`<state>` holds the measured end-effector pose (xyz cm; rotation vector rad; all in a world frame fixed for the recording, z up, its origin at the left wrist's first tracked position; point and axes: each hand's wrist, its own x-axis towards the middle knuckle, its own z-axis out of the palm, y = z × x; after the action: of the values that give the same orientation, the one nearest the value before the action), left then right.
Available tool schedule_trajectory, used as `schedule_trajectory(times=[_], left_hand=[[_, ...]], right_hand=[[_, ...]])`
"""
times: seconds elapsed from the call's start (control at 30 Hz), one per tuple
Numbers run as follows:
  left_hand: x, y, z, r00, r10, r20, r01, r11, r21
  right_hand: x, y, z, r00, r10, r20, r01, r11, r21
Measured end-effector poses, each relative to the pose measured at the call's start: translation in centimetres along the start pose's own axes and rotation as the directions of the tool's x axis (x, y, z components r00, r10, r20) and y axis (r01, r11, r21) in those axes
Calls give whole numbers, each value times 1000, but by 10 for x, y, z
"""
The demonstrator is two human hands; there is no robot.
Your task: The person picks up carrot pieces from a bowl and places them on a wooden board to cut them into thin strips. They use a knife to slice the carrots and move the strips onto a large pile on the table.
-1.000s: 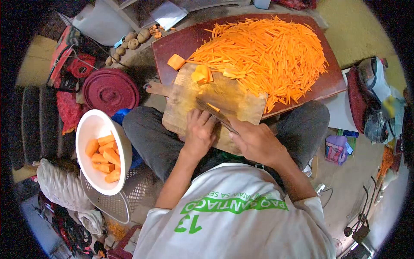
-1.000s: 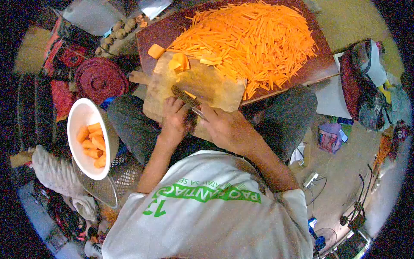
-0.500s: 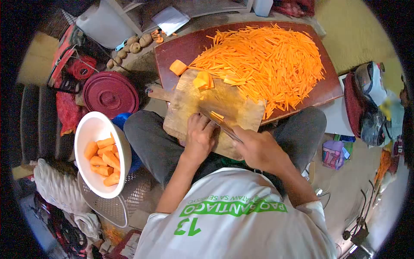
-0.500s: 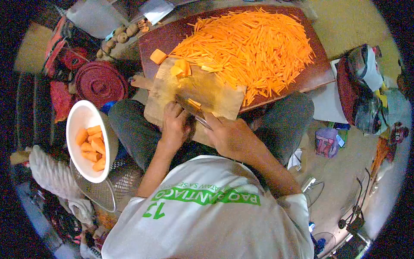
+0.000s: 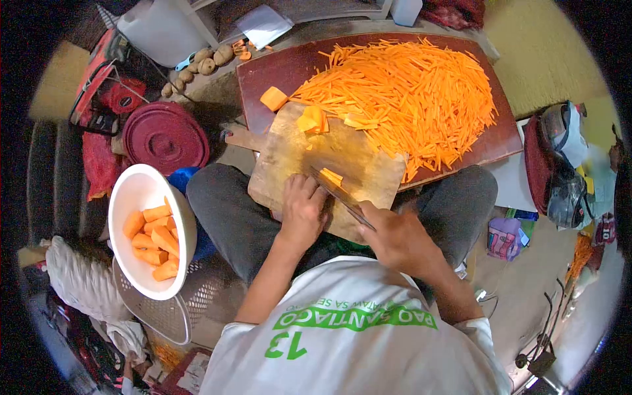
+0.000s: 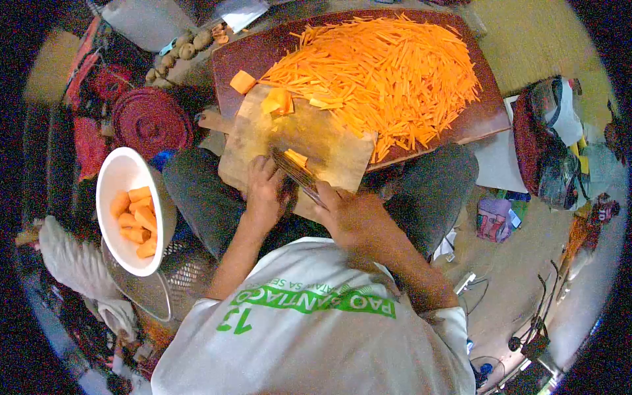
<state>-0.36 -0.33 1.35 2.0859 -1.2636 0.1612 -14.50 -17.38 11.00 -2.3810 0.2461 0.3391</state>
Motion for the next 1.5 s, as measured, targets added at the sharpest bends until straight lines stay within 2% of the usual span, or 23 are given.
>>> schedule_trajectory(times=[0.07, 0.17, 0.27, 0.37, 0.47, 0.57, 0.67, 0.77, 0.87, 0.97, 1.17, 1.27, 1.37, 1.47, 1.5], left_hand=[[2, 0, -1, 1000, 26, -4, -26, 1000, -3], [-1, -2, 2, 999, -16, 28, 16, 1000, -1], [-2, -3, 5, 1000, 7, -15, -6, 1000, 19], [-4, -2, 5, 1000, -5, -26, 5, 1000, 14], [-5, -6, 7, 999, 23, -22, -22, 1000, 19], [-3, -4, 5, 1000, 8, -27, -8, 1000, -5], [-7, -3, 3, 999, -42, 28, 41, 999, 35], [-5, -2, 3, 999, -34, 11, 34, 999, -7], [-10, -7, 8, 999, -31, 20, 30, 999, 10], [-10, -5, 9, 999, -41, 0, 41, 999, 20], [-10, -3, 2, 998, -54, 20, 54, 998, 10], [-8, -4, 5, 999, -32, -10, 32, 999, 3], [-10, -5, 8, 999, -44, 5, 44, 999, 14], [-8, -1, 3, 999, -53, -1, 53, 998, 27], [-7, -3, 2, 999, -41, -7, 41, 999, 28]], right_hand=[[8, 7, 16, 999, -6, -45, 6, 1000, -6], [29, 16, 28, 945, -224, -239, 213, 974, -70], [20, 6, 12, 978, -137, -156, 142, 990, 23], [-3, 1, 1, 1000, -4, 0, 4, 1000, 11], [12, 12, 17, 1000, -29, -9, 28, 996, -85], [34, 17, 22, 940, -275, -201, 265, 961, -78], [25, 8, 9, 979, -179, -101, 176, 984, -35], [4, 1, 2, 995, -103, -17, 102, 992, -76], [15, 3, 17, 999, -39, -34, 35, 995, -92], [34, 14, 27, 941, -253, -224, 251, 967, -38], [2, -1, 5, 995, -77, -67, 80, 996, 39], [3, 6, 22, 987, -78, -139, 82, 996, 22], [24, 11, 26, 967, -162, -195, 170, 985, 25], [28, 10, 20, 962, -204, -183, 204, 979, -15], [25, 5, 15, 974, -165, -156, 169, 986, 7]])
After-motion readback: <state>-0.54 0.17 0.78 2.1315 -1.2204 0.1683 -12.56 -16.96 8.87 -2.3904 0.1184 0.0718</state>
